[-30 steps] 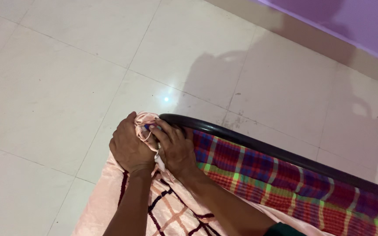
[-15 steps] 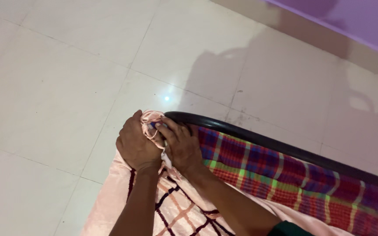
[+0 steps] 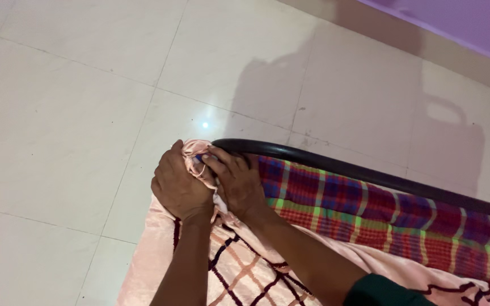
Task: The person tucks the edges of a blanket and a checkered fabric under the side of a thin mattress by hand.
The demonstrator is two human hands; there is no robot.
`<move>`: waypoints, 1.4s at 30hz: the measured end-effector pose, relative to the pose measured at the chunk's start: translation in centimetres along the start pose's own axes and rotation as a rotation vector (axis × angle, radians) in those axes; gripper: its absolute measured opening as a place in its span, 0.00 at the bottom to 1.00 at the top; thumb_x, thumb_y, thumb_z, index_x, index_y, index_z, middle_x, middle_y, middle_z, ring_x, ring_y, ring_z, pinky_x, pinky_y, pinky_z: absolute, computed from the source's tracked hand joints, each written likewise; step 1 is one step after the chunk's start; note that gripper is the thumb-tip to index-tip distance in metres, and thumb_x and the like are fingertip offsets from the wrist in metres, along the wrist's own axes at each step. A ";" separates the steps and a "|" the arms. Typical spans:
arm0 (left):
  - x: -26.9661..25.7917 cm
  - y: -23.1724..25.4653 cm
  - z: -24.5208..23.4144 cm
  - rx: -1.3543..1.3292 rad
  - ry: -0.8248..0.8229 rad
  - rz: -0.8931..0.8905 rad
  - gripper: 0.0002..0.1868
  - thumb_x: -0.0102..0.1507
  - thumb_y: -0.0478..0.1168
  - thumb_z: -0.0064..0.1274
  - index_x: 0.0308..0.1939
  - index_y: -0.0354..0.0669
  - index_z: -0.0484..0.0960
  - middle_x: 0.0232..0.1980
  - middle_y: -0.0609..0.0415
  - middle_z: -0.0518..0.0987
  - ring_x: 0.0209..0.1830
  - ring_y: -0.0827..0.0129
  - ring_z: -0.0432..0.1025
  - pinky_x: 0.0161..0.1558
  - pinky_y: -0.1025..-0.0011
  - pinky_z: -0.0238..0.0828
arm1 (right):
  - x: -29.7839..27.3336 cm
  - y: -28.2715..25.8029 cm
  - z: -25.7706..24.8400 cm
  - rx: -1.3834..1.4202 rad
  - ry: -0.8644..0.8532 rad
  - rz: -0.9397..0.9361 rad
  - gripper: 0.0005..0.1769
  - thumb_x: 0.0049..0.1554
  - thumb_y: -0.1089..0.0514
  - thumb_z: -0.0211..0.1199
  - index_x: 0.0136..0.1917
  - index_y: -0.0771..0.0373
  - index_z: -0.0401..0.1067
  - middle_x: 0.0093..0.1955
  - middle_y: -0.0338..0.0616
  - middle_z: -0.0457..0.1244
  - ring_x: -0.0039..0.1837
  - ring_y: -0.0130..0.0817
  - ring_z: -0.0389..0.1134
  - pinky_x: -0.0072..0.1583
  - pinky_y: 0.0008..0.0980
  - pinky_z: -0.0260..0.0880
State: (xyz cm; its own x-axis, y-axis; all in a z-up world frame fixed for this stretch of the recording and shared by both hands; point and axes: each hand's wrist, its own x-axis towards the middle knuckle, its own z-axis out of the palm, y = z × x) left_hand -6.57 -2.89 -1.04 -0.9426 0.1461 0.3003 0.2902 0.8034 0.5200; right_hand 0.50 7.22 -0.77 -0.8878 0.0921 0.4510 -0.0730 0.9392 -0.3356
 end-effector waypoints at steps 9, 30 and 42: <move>0.1 0.1 0.3 0.003 0.005 -0.010 0.26 0.66 0.55 0.47 0.65 0.50 0.75 0.61 0.57 0.77 0.60 0.59 0.70 0.60 0.59 0.61 | 0.3 -0.2 -0.1 -0.058 0.001 -0.011 0.28 0.61 0.59 0.61 0.74 0.48 0.64 0.75 0.38 0.59 0.67 0.43 0.65 0.75 0.55 0.51; -0.1 0.1 0.2 -0.004 0.044 -0.008 0.24 0.66 0.50 0.49 0.66 0.51 0.76 0.61 0.53 0.77 0.60 0.58 0.70 0.61 0.58 0.62 | 0.6 -0.3 0.0 -0.063 -0.017 0.009 0.29 0.61 0.59 0.59 0.74 0.56 0.58 0.76 0.43 0.58 0.63 0.43 0.65 0.71 0.54 0.54; 0.1 0.6 -0.3 -0.021 0.064 -0.024 0.24 0.67 0.52 0.45 0.64 0.51 0.77 0.58 0.56 0.78 0.57 0.58 0.70 0.59 0.58 0.61 | 0.4 0.0 0.0 -0.046 -0.029 0.017 0.28 0.59 0.64 0.56 0.73 0.59 0.63 0.73 0.43 0.60 0.67 0.43 0.63 0.73 0.52 0.52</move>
State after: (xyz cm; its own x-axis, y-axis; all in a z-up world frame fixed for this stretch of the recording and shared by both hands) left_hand -6.46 -2.54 -0.49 -0.9372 0.0892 0.3373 0.2714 0.7938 0.5443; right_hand 0.17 7.24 -0.56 -0.9015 0.0995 0.4212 -0.0374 0.9517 -0.3049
